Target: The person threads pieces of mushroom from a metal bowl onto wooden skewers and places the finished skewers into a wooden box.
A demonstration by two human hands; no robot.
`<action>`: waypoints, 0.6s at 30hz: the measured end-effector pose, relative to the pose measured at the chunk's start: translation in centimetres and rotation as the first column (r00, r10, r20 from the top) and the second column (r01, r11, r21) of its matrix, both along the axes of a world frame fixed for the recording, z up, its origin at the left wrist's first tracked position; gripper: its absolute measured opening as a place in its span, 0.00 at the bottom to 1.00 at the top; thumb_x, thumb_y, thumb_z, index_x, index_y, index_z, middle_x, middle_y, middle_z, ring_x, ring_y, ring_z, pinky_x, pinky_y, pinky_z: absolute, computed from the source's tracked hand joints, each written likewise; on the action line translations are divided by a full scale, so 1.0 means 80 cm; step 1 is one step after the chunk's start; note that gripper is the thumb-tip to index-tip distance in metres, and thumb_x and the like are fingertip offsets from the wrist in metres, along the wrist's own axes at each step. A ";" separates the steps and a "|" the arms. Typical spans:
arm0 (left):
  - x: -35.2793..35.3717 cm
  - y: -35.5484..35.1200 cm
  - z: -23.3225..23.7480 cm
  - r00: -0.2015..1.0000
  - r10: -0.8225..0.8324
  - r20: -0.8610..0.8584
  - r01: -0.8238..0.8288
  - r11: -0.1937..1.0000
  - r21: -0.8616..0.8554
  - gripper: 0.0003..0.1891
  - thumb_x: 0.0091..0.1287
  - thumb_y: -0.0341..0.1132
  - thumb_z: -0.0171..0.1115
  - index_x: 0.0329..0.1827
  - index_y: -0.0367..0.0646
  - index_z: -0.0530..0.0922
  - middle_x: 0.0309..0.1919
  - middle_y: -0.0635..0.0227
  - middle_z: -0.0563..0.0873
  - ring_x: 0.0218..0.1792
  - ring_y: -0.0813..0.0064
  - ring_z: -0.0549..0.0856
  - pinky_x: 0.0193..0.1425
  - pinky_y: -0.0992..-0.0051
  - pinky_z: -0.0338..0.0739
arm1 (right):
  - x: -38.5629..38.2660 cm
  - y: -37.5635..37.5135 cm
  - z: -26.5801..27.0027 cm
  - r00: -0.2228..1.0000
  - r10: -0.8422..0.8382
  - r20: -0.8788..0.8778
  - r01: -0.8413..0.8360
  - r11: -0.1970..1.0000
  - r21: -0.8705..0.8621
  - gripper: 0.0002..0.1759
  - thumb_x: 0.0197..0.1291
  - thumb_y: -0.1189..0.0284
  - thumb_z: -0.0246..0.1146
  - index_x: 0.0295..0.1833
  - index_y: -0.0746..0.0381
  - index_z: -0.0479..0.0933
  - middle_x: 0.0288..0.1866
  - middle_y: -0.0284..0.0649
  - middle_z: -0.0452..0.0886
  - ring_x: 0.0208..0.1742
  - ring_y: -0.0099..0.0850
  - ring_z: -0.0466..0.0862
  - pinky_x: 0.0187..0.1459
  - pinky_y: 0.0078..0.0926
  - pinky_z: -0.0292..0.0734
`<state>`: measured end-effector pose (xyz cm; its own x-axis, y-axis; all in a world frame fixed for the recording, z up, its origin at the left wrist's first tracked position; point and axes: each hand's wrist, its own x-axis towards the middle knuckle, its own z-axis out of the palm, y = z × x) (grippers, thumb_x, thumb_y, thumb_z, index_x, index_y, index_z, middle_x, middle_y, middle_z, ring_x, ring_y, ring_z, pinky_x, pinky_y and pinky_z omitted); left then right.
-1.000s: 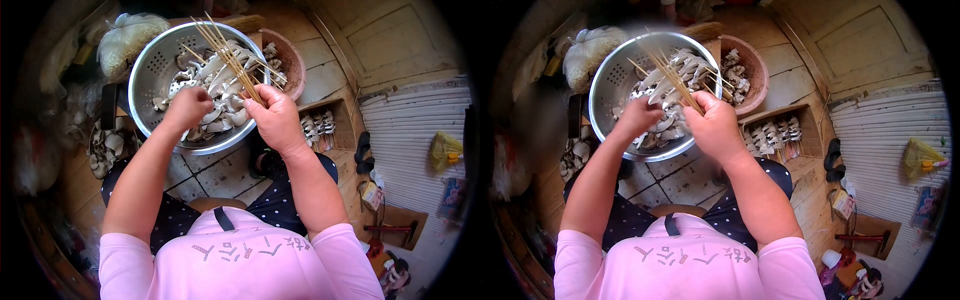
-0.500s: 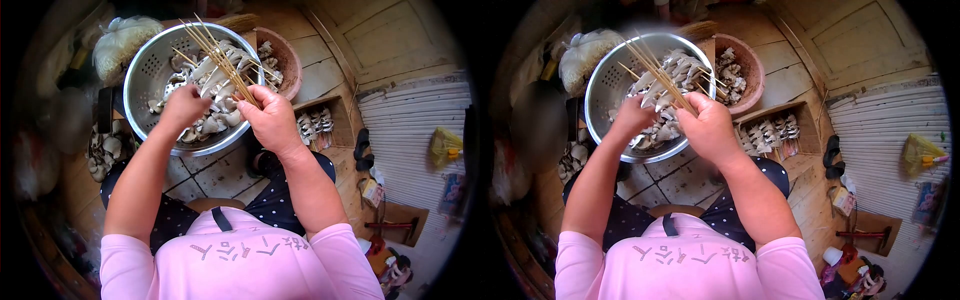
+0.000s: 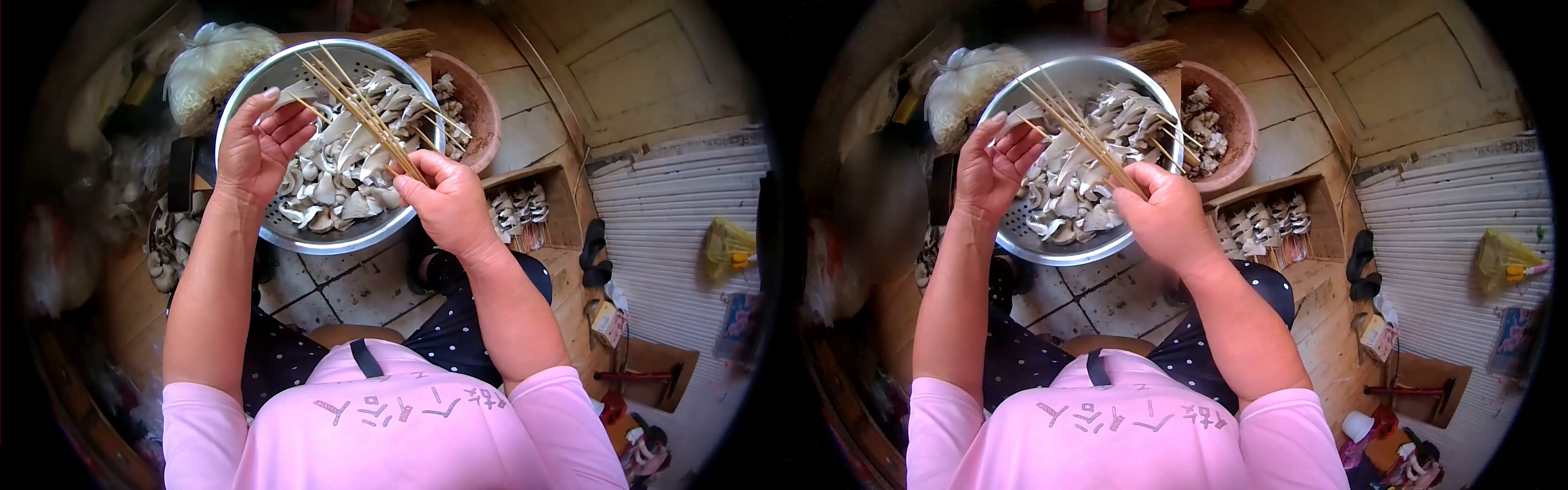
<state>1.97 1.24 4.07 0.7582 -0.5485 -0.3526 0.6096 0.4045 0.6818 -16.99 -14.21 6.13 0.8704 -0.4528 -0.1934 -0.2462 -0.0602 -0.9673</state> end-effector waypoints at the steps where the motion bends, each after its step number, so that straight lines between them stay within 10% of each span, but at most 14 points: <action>1: 0.000 0.001 0.000 0.999 0.024 -0.035 -0.025 0.999 -0.022 0.14 0.64 0.33 0.65 0.48 0.35 0.77 0.42 0.54 0.85 0.43 0.63 0.88 0.49 0.66 0.86 | 0.001 0.001 -0.002 1.000 -0.002 0.003 0.002 1.000 -0.022 0.10 0.61 0.74 0.61 0.45 0.67 0.81 0.30 0.28 0.80 0.31 0.15 0.74 0.34 0.18 0.71; 18: 0.001 -0.006 -0.002 0.989 0.141 0.042 -0.144 0.987 0.066 0.09 0.68 0.28 0.61 0.48 0.36 0.76 0.40 0.56 0.86 0.46 0.64 0.88 0.50 0.67 0.86 | -0.002 0.001 0.003 0.999 0.022 -0.023 -0.025 0.992 -0.121 0.10 0.60 0.74 0.62 0.45 0.67 0.81 0.29 0.31 0.81 0.31 0.17 0.75 0.35 0.19 0.72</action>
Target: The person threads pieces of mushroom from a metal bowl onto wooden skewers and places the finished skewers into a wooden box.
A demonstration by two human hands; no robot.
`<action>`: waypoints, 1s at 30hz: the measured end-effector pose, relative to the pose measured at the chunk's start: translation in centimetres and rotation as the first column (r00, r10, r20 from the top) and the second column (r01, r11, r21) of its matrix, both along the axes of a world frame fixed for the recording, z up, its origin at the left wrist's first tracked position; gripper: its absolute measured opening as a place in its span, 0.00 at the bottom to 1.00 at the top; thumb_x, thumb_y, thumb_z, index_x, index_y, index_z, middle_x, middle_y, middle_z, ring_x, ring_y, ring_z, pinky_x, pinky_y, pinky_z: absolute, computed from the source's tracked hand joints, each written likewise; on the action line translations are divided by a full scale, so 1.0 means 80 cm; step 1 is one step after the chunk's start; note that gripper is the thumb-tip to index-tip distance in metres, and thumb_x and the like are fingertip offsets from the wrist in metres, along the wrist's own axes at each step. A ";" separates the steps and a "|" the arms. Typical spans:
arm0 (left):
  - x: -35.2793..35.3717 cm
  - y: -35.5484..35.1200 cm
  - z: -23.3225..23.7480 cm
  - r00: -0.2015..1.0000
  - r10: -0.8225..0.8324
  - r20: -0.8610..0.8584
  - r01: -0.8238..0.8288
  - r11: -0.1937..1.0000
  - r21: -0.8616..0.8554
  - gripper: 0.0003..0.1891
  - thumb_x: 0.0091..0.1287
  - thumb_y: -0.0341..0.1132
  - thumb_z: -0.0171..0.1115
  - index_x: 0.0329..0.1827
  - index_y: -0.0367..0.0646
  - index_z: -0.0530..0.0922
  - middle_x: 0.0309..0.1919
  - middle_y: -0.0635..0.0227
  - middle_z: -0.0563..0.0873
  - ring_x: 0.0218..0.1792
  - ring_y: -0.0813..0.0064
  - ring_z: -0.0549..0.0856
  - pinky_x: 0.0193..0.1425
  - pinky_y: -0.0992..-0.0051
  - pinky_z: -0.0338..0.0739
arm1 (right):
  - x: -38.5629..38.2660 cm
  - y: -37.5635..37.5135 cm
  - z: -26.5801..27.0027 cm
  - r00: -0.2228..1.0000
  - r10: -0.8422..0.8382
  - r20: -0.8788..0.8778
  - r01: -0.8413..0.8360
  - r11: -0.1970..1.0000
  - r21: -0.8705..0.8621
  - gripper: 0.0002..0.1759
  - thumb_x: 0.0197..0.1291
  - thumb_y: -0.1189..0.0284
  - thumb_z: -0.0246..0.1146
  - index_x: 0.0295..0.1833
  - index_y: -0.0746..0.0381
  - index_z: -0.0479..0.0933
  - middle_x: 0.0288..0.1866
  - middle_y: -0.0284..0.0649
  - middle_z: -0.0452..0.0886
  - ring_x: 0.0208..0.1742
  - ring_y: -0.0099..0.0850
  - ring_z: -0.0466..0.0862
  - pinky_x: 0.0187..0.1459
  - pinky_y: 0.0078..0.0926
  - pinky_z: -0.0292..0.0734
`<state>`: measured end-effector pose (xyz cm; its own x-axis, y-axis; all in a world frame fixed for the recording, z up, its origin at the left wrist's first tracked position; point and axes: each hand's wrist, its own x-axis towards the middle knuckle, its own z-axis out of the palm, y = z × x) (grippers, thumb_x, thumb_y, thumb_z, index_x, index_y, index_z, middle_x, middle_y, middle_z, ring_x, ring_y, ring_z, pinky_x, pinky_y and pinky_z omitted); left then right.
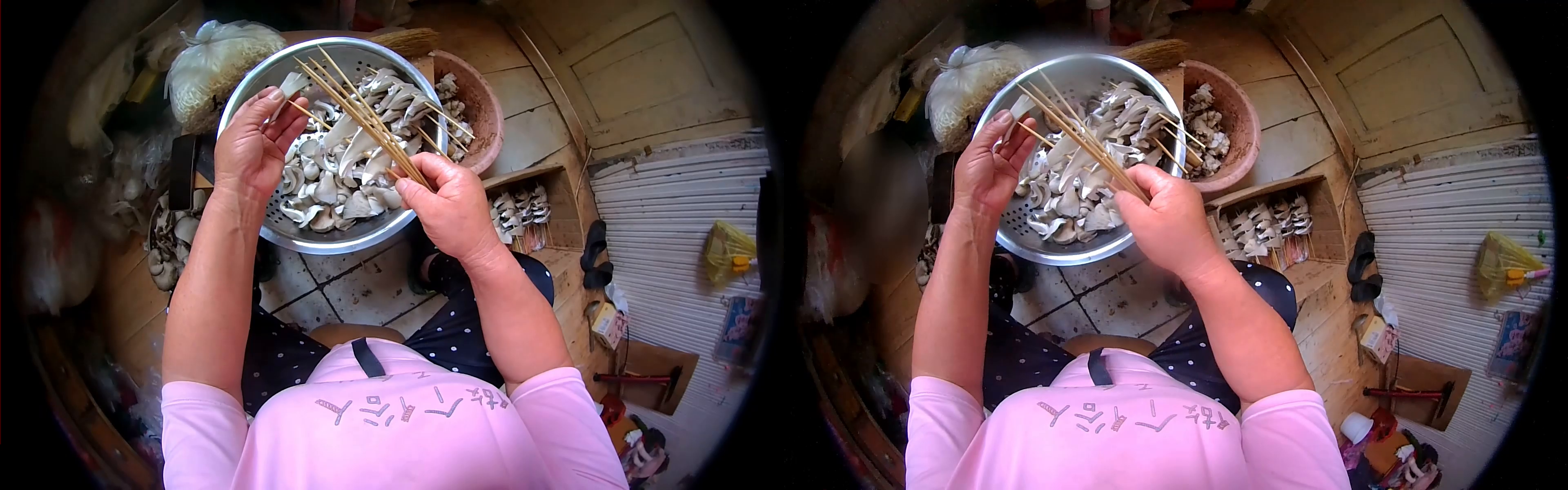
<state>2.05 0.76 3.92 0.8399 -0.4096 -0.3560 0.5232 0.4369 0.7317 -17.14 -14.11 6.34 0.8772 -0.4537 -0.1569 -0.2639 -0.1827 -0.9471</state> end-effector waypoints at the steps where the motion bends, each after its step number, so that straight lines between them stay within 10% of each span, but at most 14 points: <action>1: -0.001 0.000 0.002 0.999 -0.021 0.034 0.020 1.000 0.022 0.09 0.68 0.29 0.61 0.48 0.36 0.76 0.40 0.56 0.86 0.46 0.65 0.88 0.50 0.68 0.86 | 0.000 0.000 0.000 1.000 -0.009 0.000 0.009 1.000 -0.009 0.12 0.58 0.73 0.61 0.45 0.67 0.81 0.28 0.32 0.81 0.31 0.18 0.75 0.35 0.22 0.74; 11: -0.018 0.000 0.001 0.933 -0.359 0.027 0.347 0.916 0.201 0.12 0.66 0.32 0.66 0.50 0.38 0.77 0.39 0.66 0.86 0.40 0.75 0.85 0.50 0.71 0.83 | -0.003 0.001 -0.003 0.999 -0.040 0.015 0.040 0.999 -0.030 0.11 0.59 0.73 0.61 0.44 0.67 0.82 0.28 0.34 0.81 0.30 0.18 0.75 0.35 0.23 0.73; 24: -0.012 -0.003 0.003 0.977 -0.198 0.076 0.177 0.958 0.224 0.13 0.65 0.35 0.65 0.49 0.38 0.78 0.39 0.69 0.84 0.37 0.77 0.84 0.44 0.75 0.82 | 0.003 -0.004 0.001 0.996 -0.087 0.024 0.087 0.996 -0.002 0.10 0.60 0.75 0.60 0.45 0.68 0.81 0.29 0.32 0.81 0.30 0.18 0.75 0.34 0.22 0.73; 27: 0.002 0.001 -0.031 0.834 -0.504 0.224 0.249 0.705 0.664 0.13 0.62 0.36 0.66 0.44 0.37 0.81 0.30 0.68 0.84 0.32 0.79 0.84 0.35 0.77 0.77 | 0.001 -0.005 -0.005 0.995 -0.086 0.053 0.086 0.996 -0.001 0.10 0.60 0.75 0.60 0.45 0.68 0.81 0.29 0.32 0.81 0.30 0.18 0.76 0.34 0.21 0.74; 30: -0.016 -0.005 -0.053 0.485 -0.873 0.058 0.029 0.082 0.996 0.15 0.59 0.39 0.66 0.43 0.37 0.84 0.35 0.56 0.88 0.36 0.61 0.88 0.41 0.65 0.81 | 0.001 -0.003 -0.004 0.998 -0.053 0.042 0.054 0.998 -0.029 0.10 0.60 0.75 0.60 0.45 0.68 0.81 0.29 0.33 0.81 0.30 0.18 0.75 0.34 0.21 0.73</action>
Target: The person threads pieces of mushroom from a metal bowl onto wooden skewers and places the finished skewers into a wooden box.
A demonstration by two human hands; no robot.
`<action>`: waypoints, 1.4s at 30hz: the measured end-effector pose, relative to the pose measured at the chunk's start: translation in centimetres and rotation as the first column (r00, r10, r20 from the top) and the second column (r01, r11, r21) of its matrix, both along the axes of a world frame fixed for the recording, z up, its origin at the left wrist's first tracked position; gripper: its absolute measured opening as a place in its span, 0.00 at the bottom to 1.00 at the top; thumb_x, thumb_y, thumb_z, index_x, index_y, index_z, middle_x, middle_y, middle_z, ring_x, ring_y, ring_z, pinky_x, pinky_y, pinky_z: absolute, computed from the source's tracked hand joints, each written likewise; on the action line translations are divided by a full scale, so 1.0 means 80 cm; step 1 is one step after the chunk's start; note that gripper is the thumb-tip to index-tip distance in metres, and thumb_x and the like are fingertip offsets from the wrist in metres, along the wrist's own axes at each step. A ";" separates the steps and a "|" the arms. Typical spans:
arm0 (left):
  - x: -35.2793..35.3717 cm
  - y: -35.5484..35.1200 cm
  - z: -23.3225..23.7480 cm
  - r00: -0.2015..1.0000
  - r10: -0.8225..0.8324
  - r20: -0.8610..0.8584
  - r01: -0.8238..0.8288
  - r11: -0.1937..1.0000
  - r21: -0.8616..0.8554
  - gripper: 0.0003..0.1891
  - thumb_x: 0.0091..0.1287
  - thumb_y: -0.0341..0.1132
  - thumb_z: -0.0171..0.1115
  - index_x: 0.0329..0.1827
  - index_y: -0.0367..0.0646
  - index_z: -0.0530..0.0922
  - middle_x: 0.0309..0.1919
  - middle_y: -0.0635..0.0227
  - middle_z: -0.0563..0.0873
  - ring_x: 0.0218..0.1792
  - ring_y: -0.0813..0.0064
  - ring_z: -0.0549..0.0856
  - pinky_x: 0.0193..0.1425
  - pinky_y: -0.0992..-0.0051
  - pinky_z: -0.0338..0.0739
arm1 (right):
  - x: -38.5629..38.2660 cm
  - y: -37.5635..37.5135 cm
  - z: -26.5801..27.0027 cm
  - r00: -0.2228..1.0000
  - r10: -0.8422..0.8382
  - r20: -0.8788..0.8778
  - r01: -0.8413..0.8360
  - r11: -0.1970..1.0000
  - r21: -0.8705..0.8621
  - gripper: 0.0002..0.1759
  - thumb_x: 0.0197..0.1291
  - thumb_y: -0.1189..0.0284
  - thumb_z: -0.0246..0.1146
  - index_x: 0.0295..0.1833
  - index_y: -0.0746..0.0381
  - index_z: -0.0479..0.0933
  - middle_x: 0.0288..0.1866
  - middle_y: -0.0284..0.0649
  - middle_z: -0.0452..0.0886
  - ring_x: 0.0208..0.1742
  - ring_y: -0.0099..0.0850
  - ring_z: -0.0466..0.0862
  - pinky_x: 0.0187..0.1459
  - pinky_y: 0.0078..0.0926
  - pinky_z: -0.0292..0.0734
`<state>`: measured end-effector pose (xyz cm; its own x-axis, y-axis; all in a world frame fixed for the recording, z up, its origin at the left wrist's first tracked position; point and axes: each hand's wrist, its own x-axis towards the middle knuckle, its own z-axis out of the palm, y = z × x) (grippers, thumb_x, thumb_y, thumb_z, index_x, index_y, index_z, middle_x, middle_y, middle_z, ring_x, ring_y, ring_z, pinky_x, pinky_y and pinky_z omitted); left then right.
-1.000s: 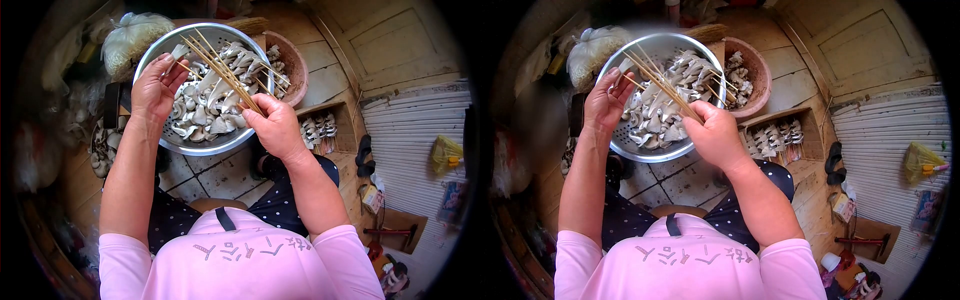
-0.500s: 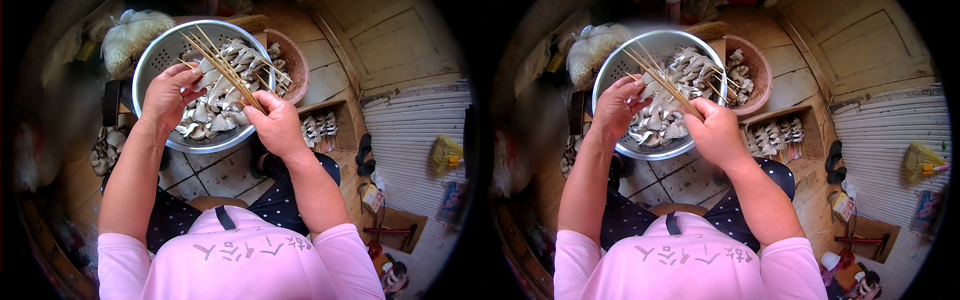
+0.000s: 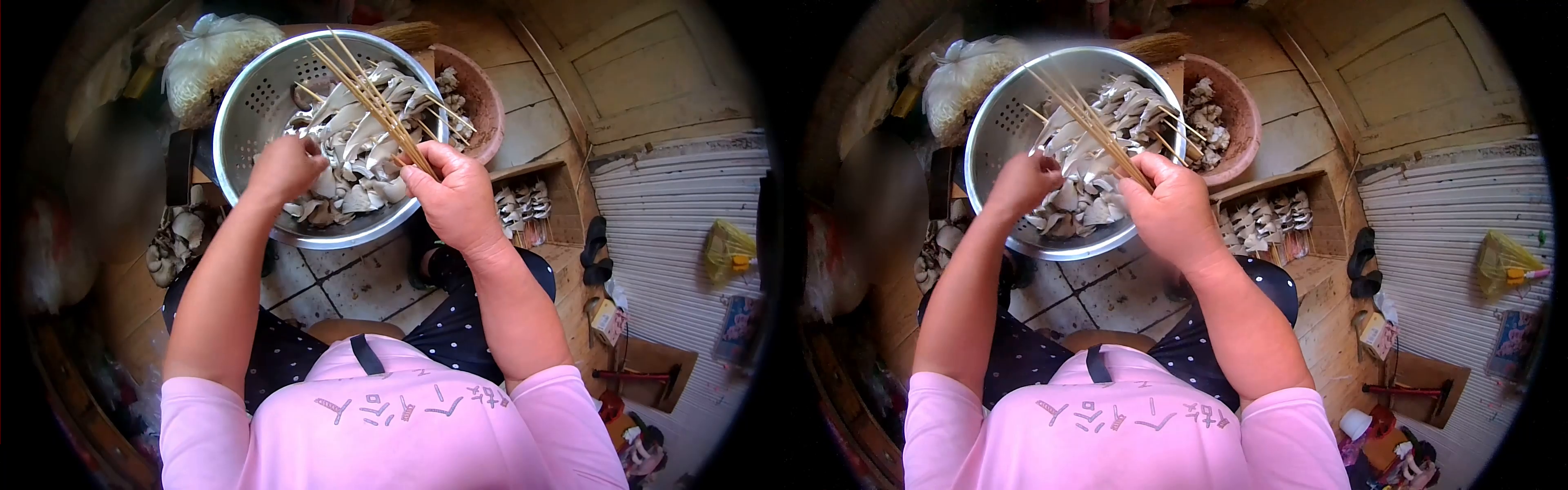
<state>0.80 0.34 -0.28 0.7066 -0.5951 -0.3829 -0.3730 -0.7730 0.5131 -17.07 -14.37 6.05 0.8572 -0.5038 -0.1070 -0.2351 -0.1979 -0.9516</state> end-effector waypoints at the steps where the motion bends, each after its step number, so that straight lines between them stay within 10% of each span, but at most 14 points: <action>1: -0.012 -0.001 -0.002 0.997 -0.036 0.071 0.032 0.998 0.063 0.14 0.59 0.40 0.65 0.42 0.39 0.85 0.37 0.55 0.88 0.38 0.57 0.87 0.44 0.62 0.81 | 0.000 0.001 0.001 1.000 0.010 -0.017 -0.010 1.000 -0.001 0.10 0.60 0.75 0.60 0.44 0.68 0.81 0.28 0.33 0.81 0.30 0.18 0.75 0.34 0.22 0.73; 7: -0.026 -0.004 -0.025 0.986 -0.107 0.125 0.082 0.978 0.190 0.12 0.57 0.38 0.63 0.41 0.46 0.86 0.38 0.54 0.88 0.43 0.54 0.87 0.48 0.60 0.80 | -0.002 -0.002 0.001 0.999 0.015 -0.031 -0.016 1.000 -0.019 0.10 0.59 0.73 0.61 0.44 0.68 0.81 0.27 0.35 0.81 0.29 0.20 0.75 0.34 0.23 0.73; 14: -0.009 -0.002 0.001 0.992 0.036 -0.117 -0.047 0.995 -0.093 0.13 0.58 0.33 0.64 0.46 0.44 0.85 0.32 0.55 0.87 0.34 0.65 0.87 0.44 0.67 0.82 | -0.005 -0.005 0.004 0.999 0.022 -0.027 -0.022 1.000 -0.002 0.11 0.59 0.73 0.60 0.44 0.68 0.81 0.28 0.37 0.81 0.29 0.20 0.76 0.34 0.24 0.74; 16: -0.007 -0.003 0.018 0.840 0.139 -0.524 -0.370 0.854 -0.365 0.14 0.62 0.29 0.59 0.51 0.37 0.81 0.33 0.58 0.86 0.32 0.71 0.86 0.41 0.73 0.83 | -0.006 -0.007 0.003 1.000 0.023 -0.014 -0.023 1.000 -0.015 0.12 0.59 0.73 0.60 0.45 0.68 0.81 0.29 0.37 0.82 0.30 0.20 0.77 0.35 0.24 0.74; 24: 0.008 0.006 0.051 0.610 0.065 -0.790 -0.769 0.286 -0.571 0.14 0.64 0.25 0.50 0.51 0.35 0.77 0.44 0.59 0.84 0.40 0.69 0.87 0.47 0.70 0.85 | -0.006 -0.007 0.006 0.996 0.042 -0.076 -0.043 0.999 -0.012 0.11 0.59 0.74 0.61 0.44 0.68 0.81 0.29 0.33 0.81 0.31 0.18 0.76 0.35 0.21 0.73; 42: 0.017 0.009 0.046 0.643 0.129 -0.755 -0.765 0.059 -0.642 0.15 0.62 0.22 0.65 0.51 0.36 0.73 0.42 0.63 0.81 0.42 0.70 0.85 0.47 0.72 0.86 | -0.005 -0.006 -0.001 0.993 0.085 -0.086 -0.088 0.995 -0.038 0.09 0.61 0.75 0.62 0.44 0.67 0.80 0.30 0.30 0.79 0.30 0.17 0.75 0.33 0.18 0.71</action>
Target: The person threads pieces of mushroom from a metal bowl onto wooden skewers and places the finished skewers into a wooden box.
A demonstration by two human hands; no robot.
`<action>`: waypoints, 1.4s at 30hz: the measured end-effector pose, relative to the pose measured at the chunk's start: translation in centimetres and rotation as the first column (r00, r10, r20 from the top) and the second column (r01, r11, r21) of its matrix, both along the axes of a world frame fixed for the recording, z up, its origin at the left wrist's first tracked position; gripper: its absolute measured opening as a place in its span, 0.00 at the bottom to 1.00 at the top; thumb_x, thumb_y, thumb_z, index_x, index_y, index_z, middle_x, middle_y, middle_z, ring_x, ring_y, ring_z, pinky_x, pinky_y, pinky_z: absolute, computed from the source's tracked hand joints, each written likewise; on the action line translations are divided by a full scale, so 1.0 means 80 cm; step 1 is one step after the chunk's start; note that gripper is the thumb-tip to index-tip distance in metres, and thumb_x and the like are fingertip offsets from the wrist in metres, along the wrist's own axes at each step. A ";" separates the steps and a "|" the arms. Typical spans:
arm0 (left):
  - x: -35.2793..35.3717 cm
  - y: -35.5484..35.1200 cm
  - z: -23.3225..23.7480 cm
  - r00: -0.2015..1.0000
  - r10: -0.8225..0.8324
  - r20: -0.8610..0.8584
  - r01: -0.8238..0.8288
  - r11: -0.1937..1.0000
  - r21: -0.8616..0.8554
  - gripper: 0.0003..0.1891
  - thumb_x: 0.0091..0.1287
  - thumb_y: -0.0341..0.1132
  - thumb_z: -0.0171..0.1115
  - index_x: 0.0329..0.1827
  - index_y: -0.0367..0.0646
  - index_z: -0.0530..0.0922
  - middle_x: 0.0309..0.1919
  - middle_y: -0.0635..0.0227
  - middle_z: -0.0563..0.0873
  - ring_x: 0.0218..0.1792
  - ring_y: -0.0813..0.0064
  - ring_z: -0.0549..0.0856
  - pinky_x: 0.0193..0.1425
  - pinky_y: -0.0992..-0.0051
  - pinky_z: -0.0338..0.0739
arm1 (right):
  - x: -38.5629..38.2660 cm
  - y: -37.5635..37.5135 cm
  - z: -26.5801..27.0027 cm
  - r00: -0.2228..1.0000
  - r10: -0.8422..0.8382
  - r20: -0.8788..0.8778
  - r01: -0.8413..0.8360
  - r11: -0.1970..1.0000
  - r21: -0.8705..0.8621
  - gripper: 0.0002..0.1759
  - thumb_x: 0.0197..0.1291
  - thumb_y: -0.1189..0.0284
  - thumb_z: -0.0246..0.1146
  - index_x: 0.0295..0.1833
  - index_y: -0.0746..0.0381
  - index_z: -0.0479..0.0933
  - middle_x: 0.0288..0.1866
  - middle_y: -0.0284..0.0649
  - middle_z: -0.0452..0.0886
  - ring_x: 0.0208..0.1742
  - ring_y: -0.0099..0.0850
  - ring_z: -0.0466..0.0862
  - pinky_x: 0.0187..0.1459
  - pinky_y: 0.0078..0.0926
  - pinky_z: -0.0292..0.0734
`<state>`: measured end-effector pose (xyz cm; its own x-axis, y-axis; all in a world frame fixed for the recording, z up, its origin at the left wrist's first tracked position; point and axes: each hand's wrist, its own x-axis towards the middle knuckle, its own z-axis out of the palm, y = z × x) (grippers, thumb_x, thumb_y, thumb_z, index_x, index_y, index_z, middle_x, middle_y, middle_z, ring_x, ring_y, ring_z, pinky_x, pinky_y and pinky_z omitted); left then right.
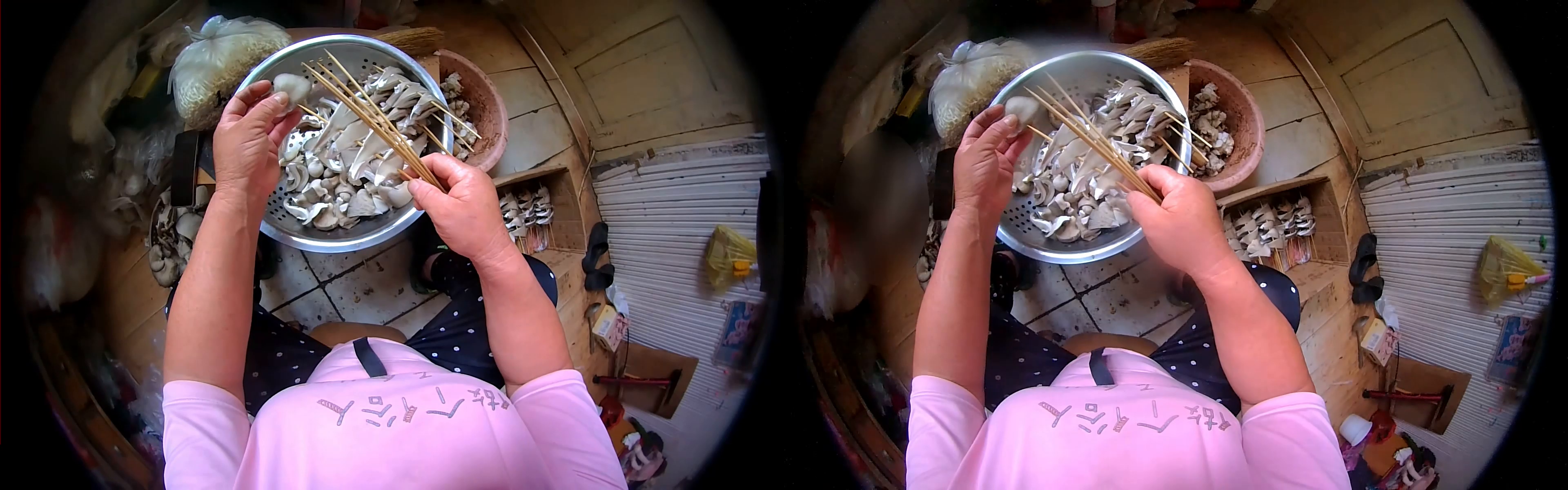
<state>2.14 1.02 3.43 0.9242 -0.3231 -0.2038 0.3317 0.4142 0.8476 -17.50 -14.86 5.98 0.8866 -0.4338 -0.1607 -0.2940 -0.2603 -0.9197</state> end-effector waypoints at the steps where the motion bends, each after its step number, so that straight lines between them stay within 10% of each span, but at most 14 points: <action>1: 0.000 0.000 -0.001 1.000 -0.016 -0.001 0.016 1.000 0.007 0.15 0.62 0.22 0.65 0.51 0.36 0.73 0.42 0.63 0.81 0.42 0.70 0.85 0.47 0.72 0.86 | 0.000 0.000 0.000 1.000 -0.003 0.006 0.003 1.000 -0.008 0.09 0.61 0.75 0.62 0.44 0.67 0.80 0.30 0.30 0.79 0.30 0.17 0.75 0.33 0.18 0.71; 23: 0.001 0.004 0.002 0.997 -0.005 -0.074 0.004 1.000 -0.012 0.17 0.64 0.23 0.61 0.55 0.38 0.70 0.49 0.56 0.82 0.50 0.62 0.85 0.59 0.64 0.81 | 0.002 0.001 0.001 0.995 -0.101 0.023 0.100 0.995 0.026 0.07 0.63 0.74 0.62 0.43 0.66 0.80 0.28 0.28 0.77 0.28 0.14 0.72 0.31 0.14 0.68; 29: -0.052 -0.015 0.004 0.958 -0.276 -0.075 0.268 0.958 -0.104 0.18 0.60 0.21 0.63 0.54 0.37 0.72 0.50 0.57 0.81 0.50 0.62 0.85 0.56 0.64 0.82 | 0.014 0.008 0.011 0.950 -0.303 0.074 0.225 0.832 0.507 0.05 0.64 0.74 0.62 0.44 0.63 0.78 0.22 0.22 0.68 0.14 0.11 0.60 0.14 0.11 0.49; 30: -0.065 -0.018 0.002 0.941 -0.328 -0.079 0.317 0.940 -0.124 0.19 0.60 0.22 0.63 0.54 0.37 0.72 0.50 0.57 0.81 0.50 0.63 0.85 0.55 0.64 0.83 | 0.014 0.009 0.016 0.950 -0.307 0.055 0.211 0.764 0.609 0.08 0.62 0.73 0.63 0.45 0.65 0.79 0.34 0.30 0.80 0.33 0.16 0.77 0.31 0.14 0.74; 42: -0.112 -0.024 0.010 0.854 -0.507 -0.117 0.495 0.861 -0.116 0.22 0.60 0.22 0.67 0.56 0.37 0.71 0.44 0.62 0.84 0.43 0.71 0.86 0.50 0.69 0.84 | 0.016 0.012 0.016 0.963 -0.254 0.089 0.134 0.738 0.661 0.11 0.65 0.71 0.64 0.47 0.68 0.79 0.39 0.35 0.83 0.35 0.19 0.80 0.37 0.18 0.76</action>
<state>-6.80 -0.91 4.26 0.5964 -0.7552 -0.2720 0.6240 0.2232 0.7488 -16.21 -13.90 7.29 0.8334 -0.4455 -0.3271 -0.1025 0.4570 -0.8836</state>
